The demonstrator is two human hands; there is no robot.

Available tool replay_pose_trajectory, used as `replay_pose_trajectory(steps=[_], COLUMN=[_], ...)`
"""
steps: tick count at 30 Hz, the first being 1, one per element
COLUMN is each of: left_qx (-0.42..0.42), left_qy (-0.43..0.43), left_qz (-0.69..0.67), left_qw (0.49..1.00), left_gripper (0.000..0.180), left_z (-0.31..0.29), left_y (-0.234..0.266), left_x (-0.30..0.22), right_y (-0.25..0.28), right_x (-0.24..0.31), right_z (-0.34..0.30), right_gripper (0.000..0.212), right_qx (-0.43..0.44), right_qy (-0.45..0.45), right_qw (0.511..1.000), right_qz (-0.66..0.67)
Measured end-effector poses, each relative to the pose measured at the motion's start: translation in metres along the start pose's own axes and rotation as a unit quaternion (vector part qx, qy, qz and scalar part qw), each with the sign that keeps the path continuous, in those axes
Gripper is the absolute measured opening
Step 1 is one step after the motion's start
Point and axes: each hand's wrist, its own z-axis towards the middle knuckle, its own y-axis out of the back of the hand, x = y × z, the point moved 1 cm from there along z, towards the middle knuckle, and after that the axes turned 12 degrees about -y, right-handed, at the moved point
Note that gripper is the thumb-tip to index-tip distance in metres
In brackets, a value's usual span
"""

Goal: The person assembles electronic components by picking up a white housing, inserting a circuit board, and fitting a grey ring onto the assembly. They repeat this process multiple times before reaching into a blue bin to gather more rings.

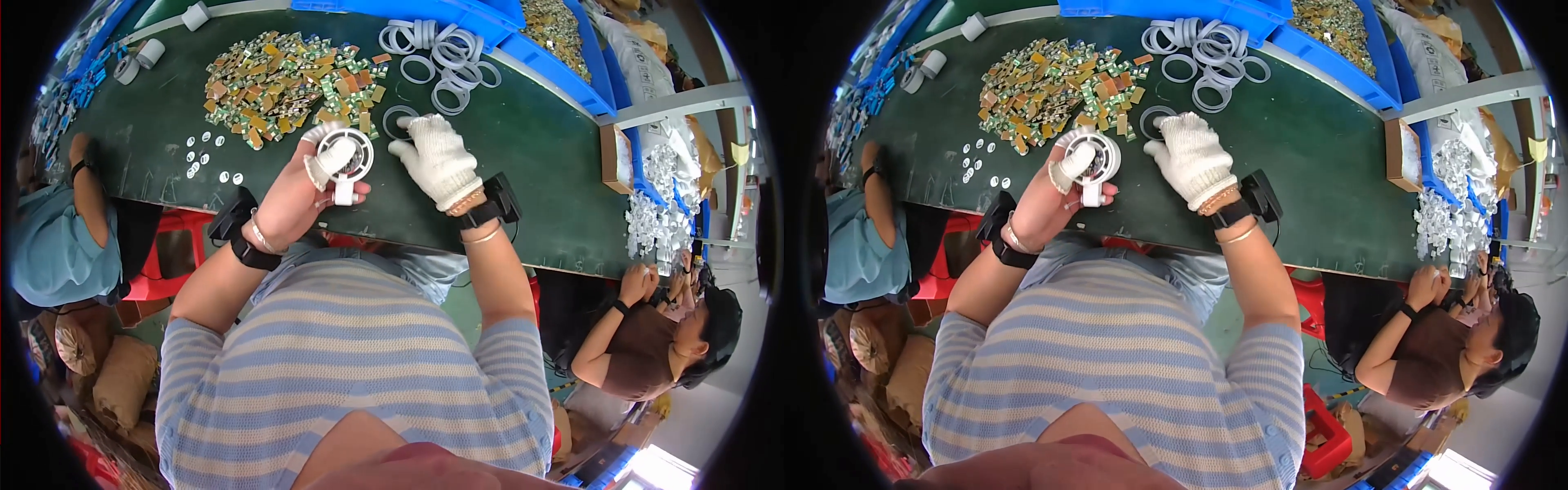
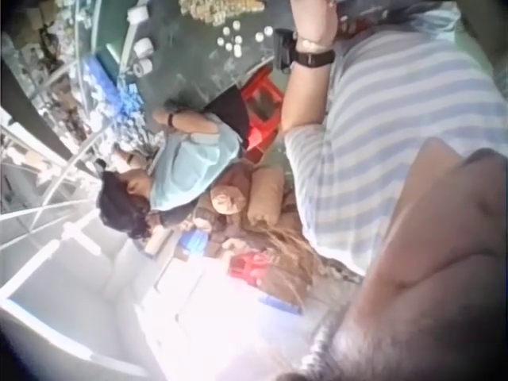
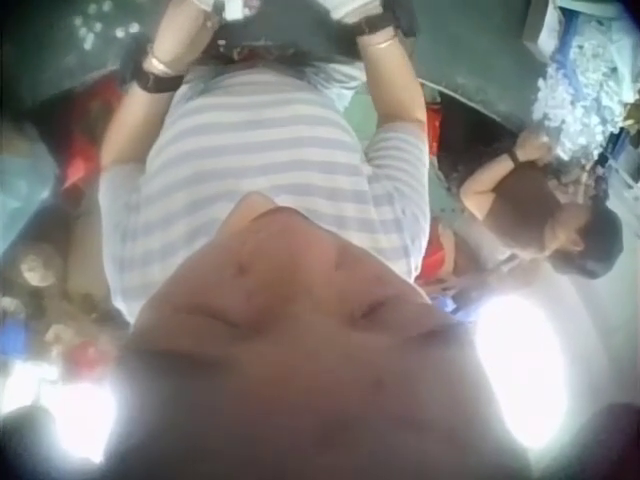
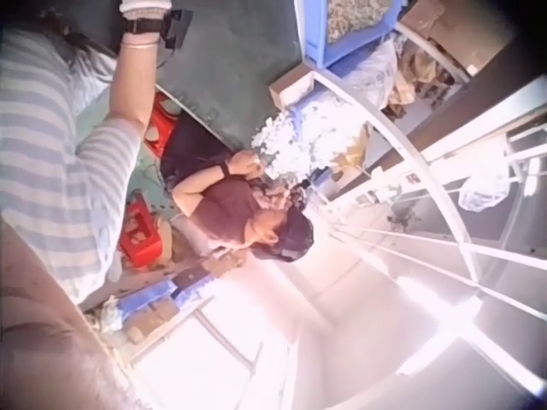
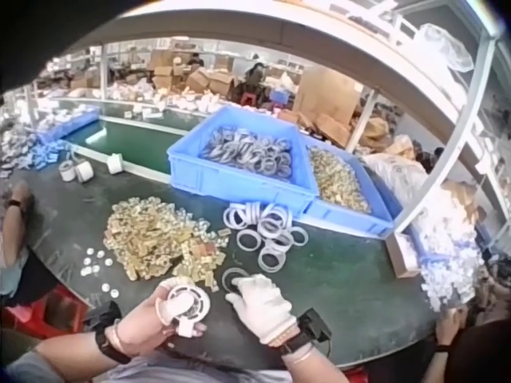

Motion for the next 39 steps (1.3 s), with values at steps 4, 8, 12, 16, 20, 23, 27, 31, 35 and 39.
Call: replay_pose_trajectory(steps=[4, 8, 12, 16, 20, 23, 27, 31, 35, 39], left_qx=[-0.048, 0.078, 0.181, 0.139, 0.120, 0.122, 0.121, 0.121, 0.122, 0.143], left_qy=[-0.047, 0.010, -0.016, -0.004, -0.010, -0.042, -0.043, -0.030, -0.021, -0.044], left_qz=[0.043, -0.133, -0.120, -0.044, -0.026, 0.004, -0.007, 0.009, 0.012, 0.024], left_qw=[0.997, 0.988, 0.976, 0.989, 0.992, 0.992, 0.992, 0.992, 0.992, 0.988], left_gripper=[0.052, 0.064, 0.092, 0.116, 0.118, 0.117, 0.117, 0.117, 0.117, 0.116], left_z=[-0.001, -0.004, -0.006, -0.012, -0.015, -0.016, -0.018, -0.019, -0.021, -0.020], left_y=[0.002, 0.007, -0.004, -0.017, -0.019, -0.022, -0.023, -0.023, -0.022, -0.018], left_x=[-0.008, -0.009, 0.008, 0.005, 0.008, 0.010, 0.010, 0.006, 0.009, 0.011], right_y=[0.034, 0.059, 0.057, 0.062, 0.069, 0.069, 0.069, 0.070, 0.083, 0.084], right_x=[0.019, 0.040, 0.050, 0.054, 0.049, 0.052, 0.050, 0.048, 0.046, 0.047], right_z=[-0.011, -0.054, -0.060, -0.065, -0.071, -0.072, -0.072, -0.067, -0.051, -0.049], right_gripper=[0.010, 0.013, 0.020, 0.025, 0.030, 0.031, 0.032, 0.031, 0.030, 0.031], right_qx=[-0.029, 0.209, 0.228, 0.166, 0.121, 0.102, 0.112, 0.093, 0.078, 0.082], right_qy=[-0.016, -0.152, -0.215, -0.201, -0.126, -0.103, -0.150, -0.062, 0.016, 0.046], right_qw=[0.969, 0.681, 0.683, 0.739, 0.898, 0.903, 0.871, 0.868, 0.921, 0.924], right_qz=[0.243, 0.685, 0.660, 0.622, 0.404, 0.405, 0.454, 0.483, 0.381, 0.370])
